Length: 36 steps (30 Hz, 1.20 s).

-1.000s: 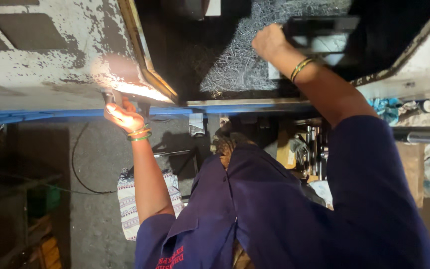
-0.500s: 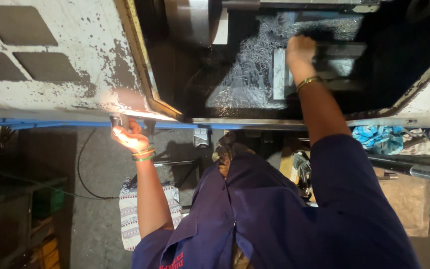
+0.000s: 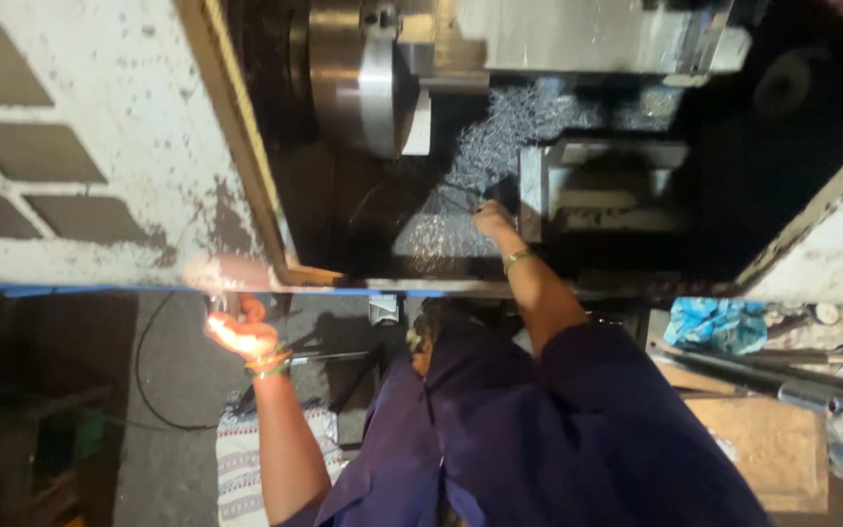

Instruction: The person operates a metal turning lathe in a workshop. They wipe the machine exterior with a cloth, open the machine door, and insert metal rods into the chuck one at a time. The person then closes the door and presses control buttons on the machine panel.

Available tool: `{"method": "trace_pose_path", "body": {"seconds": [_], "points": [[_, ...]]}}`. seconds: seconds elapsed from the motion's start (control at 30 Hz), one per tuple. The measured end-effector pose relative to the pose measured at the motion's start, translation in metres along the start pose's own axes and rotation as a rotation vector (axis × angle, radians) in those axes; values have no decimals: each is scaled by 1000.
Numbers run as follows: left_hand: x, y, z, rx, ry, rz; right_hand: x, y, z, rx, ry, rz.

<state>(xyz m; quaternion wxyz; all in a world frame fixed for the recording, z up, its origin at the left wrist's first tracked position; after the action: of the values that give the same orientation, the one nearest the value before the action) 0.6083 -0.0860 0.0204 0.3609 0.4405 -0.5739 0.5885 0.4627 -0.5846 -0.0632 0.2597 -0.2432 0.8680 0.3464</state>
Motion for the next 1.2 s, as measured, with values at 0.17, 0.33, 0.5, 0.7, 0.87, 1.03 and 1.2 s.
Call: {"method": "trace_pose_path", "body": {"seconds": [0.17,0.33,0.5,0.7,0.87,1.03,1.2], "points": [[-32,10,-31,228,-392,161,-4,-64,-92,362,-45,205],[-11,29,-36,346,-860,496,-25,-107,-98,417,-164,235],[12,50,-11,609,-1525,917,-40,-111,-33,218,-203,107],[9,56,-4,654,-1659,1005,11,-27,43,94,-334,1],[2,55,-7,658,-1611,975,33,11,81,46,-529,66],[4,61,-24,583,-1483,902,13,-55,61,240,-750,97],[-11,47,-22,524,-1356,821,-4,-145,40,286,-876,164]]}}
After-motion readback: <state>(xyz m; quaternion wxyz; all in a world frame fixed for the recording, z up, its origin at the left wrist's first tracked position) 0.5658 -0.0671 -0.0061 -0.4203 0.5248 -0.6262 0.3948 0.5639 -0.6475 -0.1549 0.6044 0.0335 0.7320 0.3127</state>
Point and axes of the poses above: each hand's wrist, its own y-axis away from the middle knuckle, its own z-axis out of the palm, x = y × z, the point moved 9 cm from there along -y, towards the middle knuckle, and after that the axes turned 12 degrees about -y, right-handed, at the moved point
